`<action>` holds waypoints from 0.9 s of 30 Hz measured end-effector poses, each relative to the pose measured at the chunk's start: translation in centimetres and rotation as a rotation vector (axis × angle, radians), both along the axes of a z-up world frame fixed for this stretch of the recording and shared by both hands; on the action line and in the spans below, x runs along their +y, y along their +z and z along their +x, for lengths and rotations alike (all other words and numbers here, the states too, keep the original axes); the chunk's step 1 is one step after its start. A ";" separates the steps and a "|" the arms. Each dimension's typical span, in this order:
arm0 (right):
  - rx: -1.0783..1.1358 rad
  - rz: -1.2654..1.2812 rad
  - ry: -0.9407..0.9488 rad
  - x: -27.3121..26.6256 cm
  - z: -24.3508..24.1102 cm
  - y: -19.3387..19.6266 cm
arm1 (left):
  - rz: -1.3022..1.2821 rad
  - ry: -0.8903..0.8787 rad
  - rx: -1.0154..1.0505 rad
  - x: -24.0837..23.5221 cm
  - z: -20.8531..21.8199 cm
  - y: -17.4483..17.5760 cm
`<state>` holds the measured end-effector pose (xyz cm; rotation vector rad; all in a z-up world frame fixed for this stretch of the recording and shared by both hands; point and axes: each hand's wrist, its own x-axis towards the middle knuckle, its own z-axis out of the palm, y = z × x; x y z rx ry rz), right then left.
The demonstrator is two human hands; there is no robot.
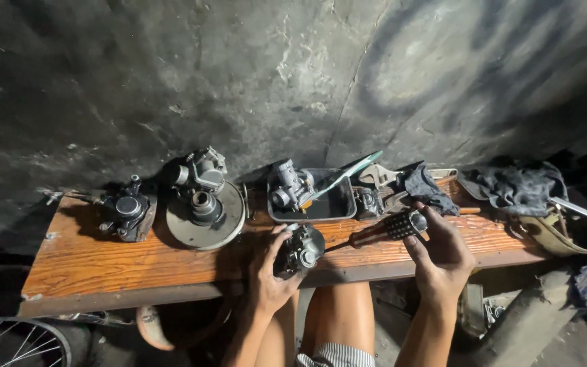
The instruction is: Cleaning motorcycle carburetor components using a toothbrush and a screwdriver on a workbench.
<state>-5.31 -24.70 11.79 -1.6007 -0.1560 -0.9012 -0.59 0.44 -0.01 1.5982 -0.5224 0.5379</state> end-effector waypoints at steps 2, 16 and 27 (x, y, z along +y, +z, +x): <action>-0.063 -0.014 -0.043 -1.1 0.9 -2.0 | -0.001 -0.015 0.013 0.1 0.0 0.2; -0.014 0.147 -0.070 -0.2 0.1 -1.2 | 0.083 0.040 -0.065 0.2 -0.2 0.2; -0.042 -0.019 -0.056 -1.9 0.5 -3.4 | 0.032 0.044 -0.073 -0.1 0.3 -0.2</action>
